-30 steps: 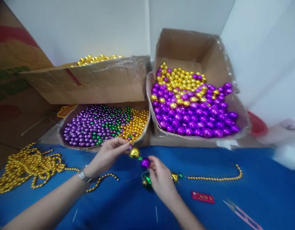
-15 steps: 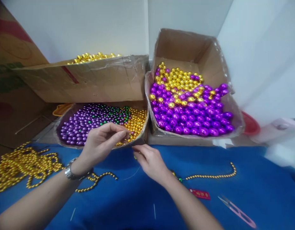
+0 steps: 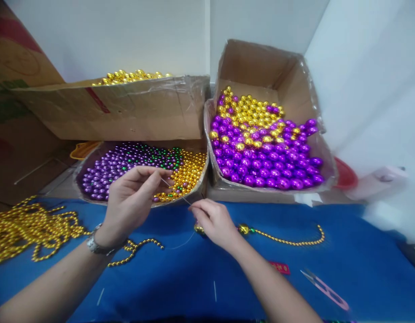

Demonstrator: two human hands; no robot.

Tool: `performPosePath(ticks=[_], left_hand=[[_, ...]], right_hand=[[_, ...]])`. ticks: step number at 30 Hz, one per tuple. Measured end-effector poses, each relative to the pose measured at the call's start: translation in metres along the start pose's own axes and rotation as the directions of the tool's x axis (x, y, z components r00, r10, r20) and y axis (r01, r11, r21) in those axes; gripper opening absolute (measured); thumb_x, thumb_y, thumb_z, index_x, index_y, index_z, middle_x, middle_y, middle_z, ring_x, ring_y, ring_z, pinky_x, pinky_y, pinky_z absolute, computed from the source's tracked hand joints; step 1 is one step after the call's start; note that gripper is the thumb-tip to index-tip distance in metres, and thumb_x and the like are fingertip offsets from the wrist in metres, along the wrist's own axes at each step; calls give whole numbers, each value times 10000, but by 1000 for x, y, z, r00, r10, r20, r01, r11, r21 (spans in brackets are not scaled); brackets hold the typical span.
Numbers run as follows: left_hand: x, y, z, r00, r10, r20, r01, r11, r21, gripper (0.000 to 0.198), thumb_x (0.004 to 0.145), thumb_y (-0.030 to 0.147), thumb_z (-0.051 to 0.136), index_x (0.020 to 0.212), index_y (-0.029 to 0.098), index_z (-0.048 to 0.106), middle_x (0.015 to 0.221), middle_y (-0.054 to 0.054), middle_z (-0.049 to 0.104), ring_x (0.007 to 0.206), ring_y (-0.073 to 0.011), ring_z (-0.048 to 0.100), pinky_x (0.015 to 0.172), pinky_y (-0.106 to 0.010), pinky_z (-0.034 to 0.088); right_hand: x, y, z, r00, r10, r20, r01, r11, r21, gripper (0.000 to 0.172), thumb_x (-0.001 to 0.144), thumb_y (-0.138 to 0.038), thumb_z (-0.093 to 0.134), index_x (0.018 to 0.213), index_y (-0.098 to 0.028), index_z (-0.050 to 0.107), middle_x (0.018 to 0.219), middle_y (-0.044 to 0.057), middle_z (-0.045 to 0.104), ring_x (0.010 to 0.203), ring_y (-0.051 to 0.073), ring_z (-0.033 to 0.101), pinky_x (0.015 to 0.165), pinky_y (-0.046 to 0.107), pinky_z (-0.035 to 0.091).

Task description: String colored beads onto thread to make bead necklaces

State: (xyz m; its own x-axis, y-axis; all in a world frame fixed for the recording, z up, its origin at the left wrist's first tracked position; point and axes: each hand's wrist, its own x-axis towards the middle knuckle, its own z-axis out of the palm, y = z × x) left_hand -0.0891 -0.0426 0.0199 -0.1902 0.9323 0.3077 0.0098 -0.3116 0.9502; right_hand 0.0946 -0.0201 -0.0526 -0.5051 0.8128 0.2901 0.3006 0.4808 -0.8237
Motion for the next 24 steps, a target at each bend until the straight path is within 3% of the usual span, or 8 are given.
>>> performPosePath(ticks=[3,7,10,14,16,19,21,24], left_hand=[[-16,-21,11,983,-104,152,126,982,-144,374,785,194,642,1149,187,554,1149,-94,604,956,-207,628,833,-332,525],[-19,-48,38,889,-157,430,241,960,-146,487,691,114,711,1152,174,564,1147,-103,600,1014,-228,592,876,-317,484],[-4,-57,56,885,-83,459,142,985,-96,287,758,162,650,1044,161,621,984,-74,649,914,-203,604,798,-280,487],[6,-65,58,870,13,493,-86,988,127,161,829,216,567,910,179,701,889,-68,663,836,-186,590,790,-269,456],[-1,-74,47,878,41,477,-166,960,224,173,826,212,574,927,210,715,969,-78,666,920,-197,580,875,-282,424],[-24,-94,18,894,5,448,-178,921,345,196,806,205,603,952,252,724,1033,-87,673,1033,-221,565,961,-302,384],[-43,-104,-10,892,-76,445,-151,879,452,232,792,211,621,989,286,717,1098,-76,662,1059,-236,568,968,-311,390],[-73,-98,-69,913,-164,373,-95,805,586,350,760,227,661,1083,362,666,1240,-3,597,1110,-260,553,962,-311,418]], right_hand=[[9,-10,-18,1000,-15,-23,15,1000,-17,223,939,-271,432,1018,-192,625,768,-1,646,559,87,608,551,191,469],[26,-24,-36,997,-79,16,79,996,-40,200,913,-234,479,1040,-211,632,863,-8,673,707,105,636,651,210,489],[35,-36,-45,993,-119,13,119,990,-73,170,892,-184,503,989,-201,641,886,-8,669,811,119,623,732,237,476],[28,-57,-76,985,-117,-123,125,991,55,142,898,-191,506,966,-207,630,817,-16,626,714,83,592,621,201,467],[16,-68,-102,950,-90,-300,152,970,191,126,901,-205,514,956,-221,626,758,-18,577,614,62,540,516,181,429],[-7,-75,-138,829,-36,-558,263,906,332,99,890,-187,543,907,-220,635,712,-5,508,599,57,487,460,184,367],[-21,-72,-151,782,35,-622,273,878,393,77,881,-193,565,883,-209,641,694,1,475,591,57,471,432,187,339],[-37,-56,-147,796,126,-592,211,858,467,63,863,-233,598,901,-209,643,682,0,478,567,61,466,419,177,351]])
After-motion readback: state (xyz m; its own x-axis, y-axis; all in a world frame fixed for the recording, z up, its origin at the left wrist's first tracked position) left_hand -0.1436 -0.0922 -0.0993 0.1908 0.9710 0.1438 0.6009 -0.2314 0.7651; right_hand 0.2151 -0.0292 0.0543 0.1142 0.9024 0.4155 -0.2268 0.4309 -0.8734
